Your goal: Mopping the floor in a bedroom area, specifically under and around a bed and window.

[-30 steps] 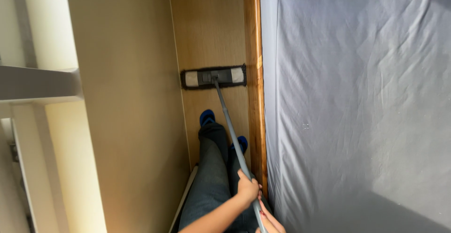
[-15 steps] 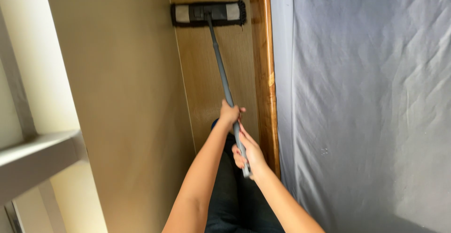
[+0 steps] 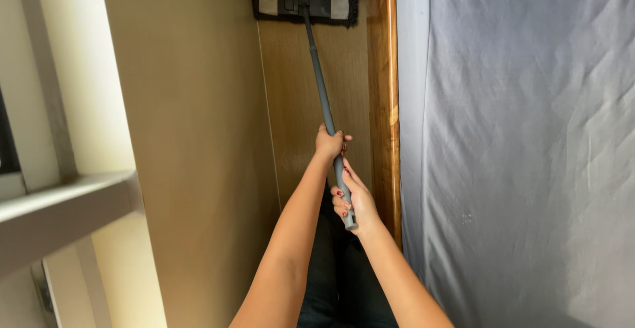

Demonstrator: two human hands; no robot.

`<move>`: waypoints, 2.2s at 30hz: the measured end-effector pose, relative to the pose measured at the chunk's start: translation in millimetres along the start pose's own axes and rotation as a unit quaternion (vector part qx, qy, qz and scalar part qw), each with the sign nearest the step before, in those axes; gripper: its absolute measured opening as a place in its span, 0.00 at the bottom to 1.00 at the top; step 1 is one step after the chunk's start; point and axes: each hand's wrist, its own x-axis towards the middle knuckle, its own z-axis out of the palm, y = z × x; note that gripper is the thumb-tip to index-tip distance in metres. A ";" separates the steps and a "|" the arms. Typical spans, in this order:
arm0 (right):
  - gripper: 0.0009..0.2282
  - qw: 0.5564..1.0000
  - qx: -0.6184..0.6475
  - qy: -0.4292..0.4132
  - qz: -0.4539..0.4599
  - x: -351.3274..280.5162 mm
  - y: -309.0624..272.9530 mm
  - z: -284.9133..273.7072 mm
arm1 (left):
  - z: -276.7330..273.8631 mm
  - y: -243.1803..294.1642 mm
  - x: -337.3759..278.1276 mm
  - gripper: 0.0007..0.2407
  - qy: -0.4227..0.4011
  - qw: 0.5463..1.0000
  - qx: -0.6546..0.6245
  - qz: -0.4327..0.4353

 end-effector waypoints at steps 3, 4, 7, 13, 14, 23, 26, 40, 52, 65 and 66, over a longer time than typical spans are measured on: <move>0.23 1.000 0.029 0.008 0.004 -39.8 29.0 -36.2 | 10.4 -41.8 -44.7 0.16 0.001 1.000 0.020 -0.018; 0.23 0.999 0.031 0.013 0.013 -56.7 39.1 -50.9 | 15.3 -60.4 -63.0 0.15 0.007 0.999 0.049 -0.021; 0.23 0.998 0.046 0.019 0.030 -116.9 79.6 -106.8 | 32.0 -132.5 -124.6 0.15 0.011 0.996 0.079 -0.027; 0.22 0.991 0.043 0.060 0.112 -270.3 179.3 -240.9 | 72.2 -299.0 -311.8 0.16 0.031 0.991 0.132 -0.002; 0.21 0.985 0.051 0.069 0.149 -291.6 197.5 -269.5 | 78.5 -330.2 -341.1 0.15 0.033 0.988 0.147 0.019; 0.22 0.995 0.002 0.037 0.094 -339.1 233.8 -322.5 | 94.5 -346.3 -496.9 0.21 -0.009 0.952 0.036 -0.305; 0.23 0.996 -0.013 0.028 0.085 -333.9 244.5 -332.2 | 82.9 -353.5 -459.9 0.19 -0.001 0.971 0.014 -0.240; 0.23 0.989 -0.125 0.066 0.050 -168.1 184.6 -134.4 | -28.7 -268.5 -181.5 0.13 0.016 0.998 0.041 -0.033; 0.23 0.922 -0.354 0.136 0.072 -281.4 191.5 -129.3 | 2.5 -311.1 -368.1 0.11 -0.058 0.950 -0.241 -0.188; 0.22 0.946 -0.269 0.143 0.107 -294.4 170.0 -124.4 | 26.2 -283.9 -405.5 0.09 0.019 0.963 -0.168 -0.209; 0.22 0.948 -0.262 0.143 0.112 -293.8 170.1 -125.8 | 25.8 -283.8 -382.4 0.09 0.020 0.963 -0.168 -0.209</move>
